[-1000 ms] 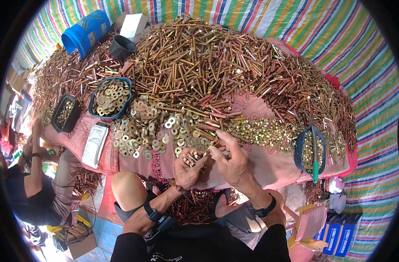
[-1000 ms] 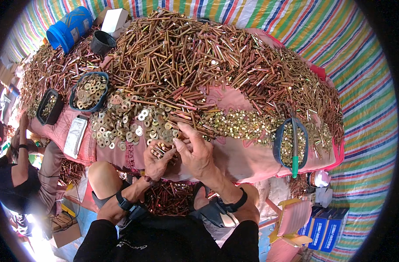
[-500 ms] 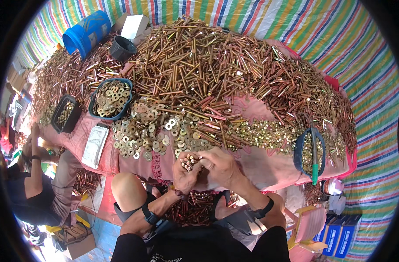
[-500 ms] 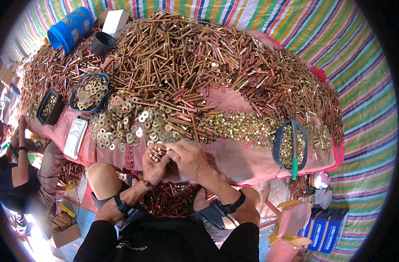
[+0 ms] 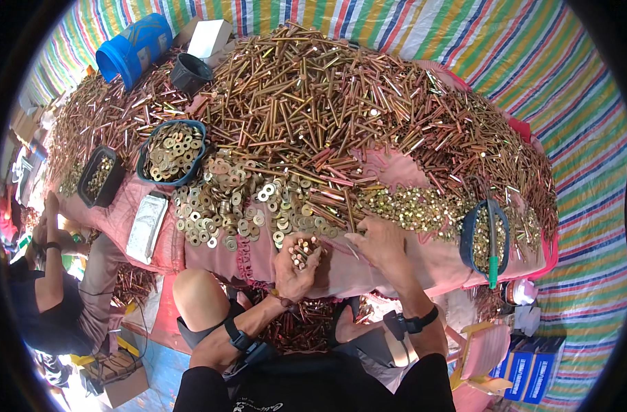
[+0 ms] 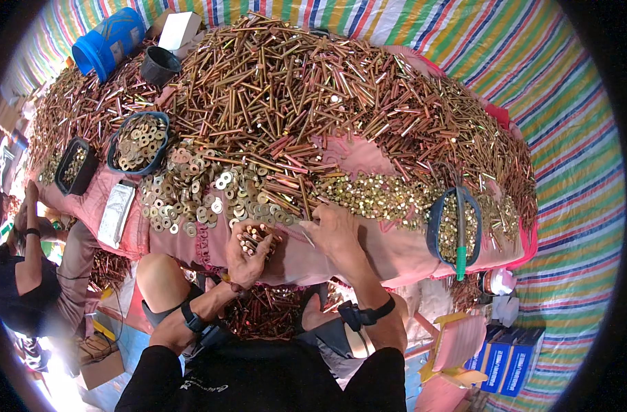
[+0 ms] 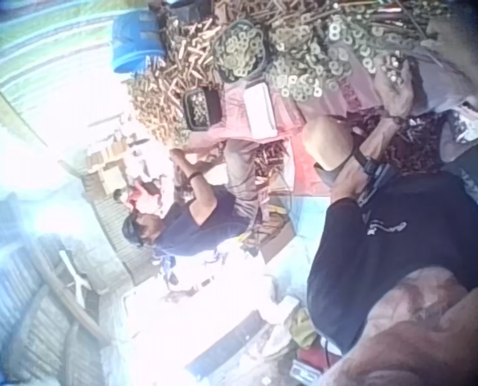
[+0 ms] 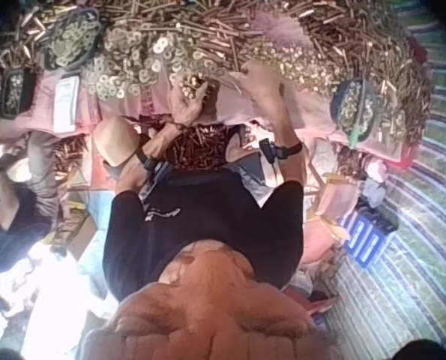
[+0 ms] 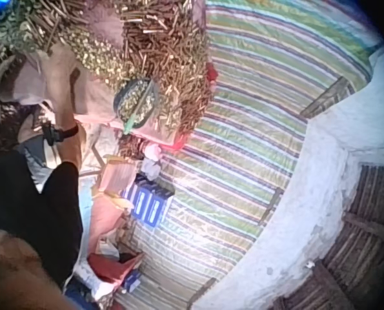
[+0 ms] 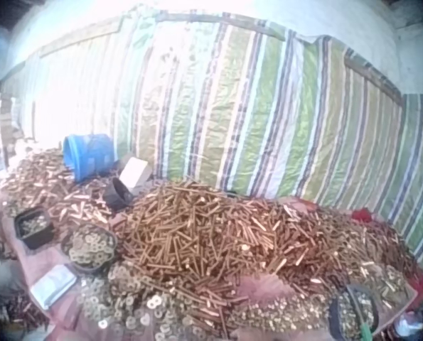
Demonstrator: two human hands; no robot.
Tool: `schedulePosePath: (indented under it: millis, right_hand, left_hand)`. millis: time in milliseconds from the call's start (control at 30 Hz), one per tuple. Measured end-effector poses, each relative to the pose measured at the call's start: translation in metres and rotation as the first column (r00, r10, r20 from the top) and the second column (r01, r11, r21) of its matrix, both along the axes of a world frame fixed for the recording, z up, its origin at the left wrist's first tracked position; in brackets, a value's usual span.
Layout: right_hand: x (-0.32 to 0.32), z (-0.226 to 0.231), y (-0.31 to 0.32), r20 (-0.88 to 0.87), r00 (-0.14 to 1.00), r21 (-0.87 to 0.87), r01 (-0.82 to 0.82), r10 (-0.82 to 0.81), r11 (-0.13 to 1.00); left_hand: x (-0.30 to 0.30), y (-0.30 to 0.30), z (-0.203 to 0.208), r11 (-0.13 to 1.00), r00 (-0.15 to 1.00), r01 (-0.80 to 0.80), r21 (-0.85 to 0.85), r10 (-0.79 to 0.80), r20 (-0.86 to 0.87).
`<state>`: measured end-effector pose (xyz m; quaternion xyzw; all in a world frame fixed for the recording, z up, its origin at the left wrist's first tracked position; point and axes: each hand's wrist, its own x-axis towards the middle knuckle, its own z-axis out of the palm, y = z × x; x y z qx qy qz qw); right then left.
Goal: The person picks up metal rods and slides several flat metal washers onto them by hand. They pick up individual washers from a large pile on the table and add them to the rods before holding the assembled units.
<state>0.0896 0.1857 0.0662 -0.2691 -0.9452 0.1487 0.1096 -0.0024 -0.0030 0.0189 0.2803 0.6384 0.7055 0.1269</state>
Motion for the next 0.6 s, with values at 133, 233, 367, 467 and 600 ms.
schedulePosePath:
  millis: [133,233,367,467,600]
  right_hand:
    - [-0.004,0.0,0.008,0.102,0.993,-0.084,0.065,-0.056,0.994]
    - [0.005,-0.003,0.023,-0.062,0.985,-0.01,0.163,-0.164,0.987]
    - [0.013,0.01,0.021,-0.118,0.989,-0.059,0.083,-0.09,0.995]
    - [0.016,0.006,0.013,-0.122,0.988,-0.069,-0.102,0.093,0.992]
    - [0.012,-0.016,0.008,-0.079,0.99,0.039,-0.117,0.12,0.992]
  left_hand:
    - [-0.002,0.001,-0.008,1.0,0.999,0.03,0.011,-0.029,-0.025]
    - [-0.003,0.001,-0.01,0.999,0.997,0.048,-0.025,-0.049,-0.064]
    - [-0.002,0.0,-0.011,0.999,0.999,0.045,-0.014,-0.046,-0.019]
    - [-0.003,0.002,-0.005,1.0,0.999,0.013,-0.025,-0.014,-0.042]
    - [-0.002,0.004,-0.002,0.999,0.999,0.031,-0.039,-0.03,0.023]
